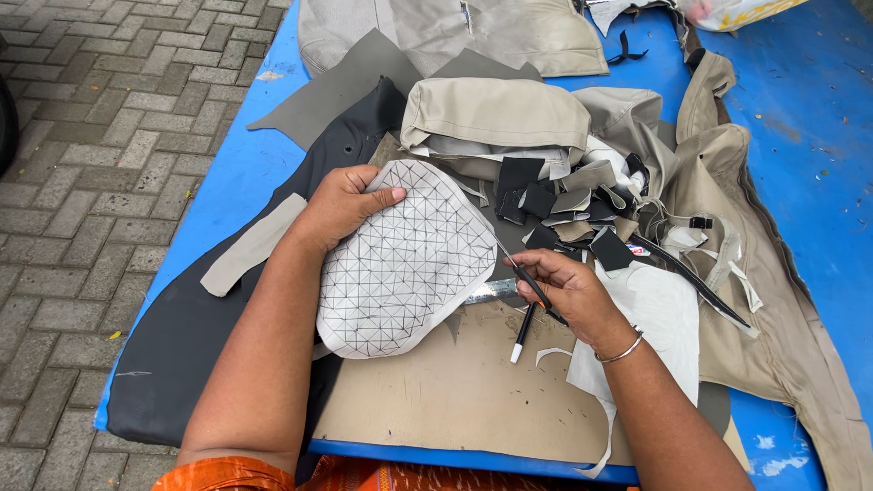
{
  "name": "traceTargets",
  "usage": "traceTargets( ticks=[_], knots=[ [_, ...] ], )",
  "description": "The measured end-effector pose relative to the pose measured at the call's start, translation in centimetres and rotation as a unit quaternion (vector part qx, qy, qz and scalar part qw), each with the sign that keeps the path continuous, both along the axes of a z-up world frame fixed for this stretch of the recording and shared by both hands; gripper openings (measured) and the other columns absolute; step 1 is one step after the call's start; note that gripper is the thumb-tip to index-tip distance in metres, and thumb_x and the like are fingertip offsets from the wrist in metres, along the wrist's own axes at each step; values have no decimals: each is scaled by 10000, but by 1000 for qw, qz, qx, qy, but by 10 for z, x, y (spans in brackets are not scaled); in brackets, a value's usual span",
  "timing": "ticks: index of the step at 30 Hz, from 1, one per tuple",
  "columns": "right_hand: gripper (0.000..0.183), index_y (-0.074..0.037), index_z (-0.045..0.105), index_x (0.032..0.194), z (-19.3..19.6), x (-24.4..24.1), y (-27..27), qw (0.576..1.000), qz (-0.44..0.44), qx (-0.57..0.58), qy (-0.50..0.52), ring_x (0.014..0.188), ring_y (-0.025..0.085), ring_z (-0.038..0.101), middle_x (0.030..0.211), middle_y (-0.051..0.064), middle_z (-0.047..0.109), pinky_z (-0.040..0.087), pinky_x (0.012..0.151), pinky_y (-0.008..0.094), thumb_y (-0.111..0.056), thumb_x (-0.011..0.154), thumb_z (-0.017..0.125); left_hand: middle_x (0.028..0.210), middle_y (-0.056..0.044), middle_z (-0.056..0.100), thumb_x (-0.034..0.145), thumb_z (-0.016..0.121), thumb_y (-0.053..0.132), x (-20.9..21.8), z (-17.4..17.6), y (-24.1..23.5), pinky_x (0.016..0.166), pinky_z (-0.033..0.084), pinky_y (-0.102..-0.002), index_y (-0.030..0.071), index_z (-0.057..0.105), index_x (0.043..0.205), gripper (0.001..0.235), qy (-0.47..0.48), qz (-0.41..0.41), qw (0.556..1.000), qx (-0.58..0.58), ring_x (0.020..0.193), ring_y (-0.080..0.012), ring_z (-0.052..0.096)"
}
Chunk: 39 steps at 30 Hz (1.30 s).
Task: Marking a pattern on fabric with a pen and ruler and then cutting it out with scissors
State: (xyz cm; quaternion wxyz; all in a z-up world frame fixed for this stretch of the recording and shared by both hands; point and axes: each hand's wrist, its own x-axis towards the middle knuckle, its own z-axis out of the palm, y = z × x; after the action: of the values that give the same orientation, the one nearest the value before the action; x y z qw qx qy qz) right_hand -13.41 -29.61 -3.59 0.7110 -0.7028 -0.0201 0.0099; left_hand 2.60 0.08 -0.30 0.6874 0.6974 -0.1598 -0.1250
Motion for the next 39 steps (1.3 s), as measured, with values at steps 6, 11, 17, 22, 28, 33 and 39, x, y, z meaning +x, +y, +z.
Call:
traceTargets(
  ticks=[6, 11, 17, 22, 28, 33, 39],
  knots=[
    [385, 64, 644, 1237, 0, 0, 1, 1000, 14, 13, -1, 791, 202, 599, 811, 182, 649, 511, 723, 296, -1, 861, 692, 592, 7, 622, 815, 856, 150, -7, 7, -3, 516, 442, -185, 96, 757, 848, 118, 0, -17, 1000, 3, 531, -58, 554],
    [400, 50, 651, 1236, 0, 0, 1, 1000, 20, 2, 0, 804, 193, 608, 816, 171, 649, 511, 738, 291, -48, 851, 696, 587, 8, 616, 819, 856, 150, -12, 10, -3, 517, 440, -186, 99, 751, 830, 118, -8, -18, 1000, -1, 535, -55, 546],
    [409, 47, 658, 1234, -4, 0, -2, 1000, 12, -2, -2, 799, 190, 610, 809, 175, 650, 507, 732, 283, -63, 842, 697, 598, 14, 639, 814, 861, 166, -15, 13, -4, 537, 456, -183, 99, 761, 845, 124, 1, -24, 1000, -9, 545, -54, 565],
    [390, 52, 671, 1218, -1, -2, -3, 1000, 0, 5, -17, 786, 174, 603, 800, 172, 657, 514, 714, 268, -51, 842, 694, 611, 0, 662, 820, 847, 163, -21, 22, -5, 545, 483, -189, 103, 769, 868, 109, 3, -32, 999, -9, 549, -64, 599],
    [393, 63, 683, 1210, 5, -3, -11, 999, -14, 28, -41, 765, 193, 618, 802, 202, 681, 527, 691, 281, -47, 834, 703, 639, -19, 700, 834, 836, 180, -22, 52, -11, 558, 513, -200, 87, 791, 915, 131, 14, -41, 999, 2, 551, -69, 621],
    [385, 87, 666, 1207, 18, -10, -13, 998, -16, 45, -51, 783, 218, 596, 809, 205, 656, 501, 704, 292, -32, 841, 687, 606, -14, 675, 841, 824, 194, -27, 77, -15, 555, 493, -211, 119, 797, 886, 92, -17, -77, 994, 70, 527, -84, 589],
    [376, 95, 669, 1208, 9, -5, -16, 998, -14, 47, -39, 773, 212, 573, 805, 201, 647, 495, 696, 297, -27, 852, 679, 655, -26, 678, 912, 772, 228, -2, 31, -25, 592, 488, -268, 75, 790, 965, 163, -72, -68, 991, 94, 595, -103, 560]
  ],
)
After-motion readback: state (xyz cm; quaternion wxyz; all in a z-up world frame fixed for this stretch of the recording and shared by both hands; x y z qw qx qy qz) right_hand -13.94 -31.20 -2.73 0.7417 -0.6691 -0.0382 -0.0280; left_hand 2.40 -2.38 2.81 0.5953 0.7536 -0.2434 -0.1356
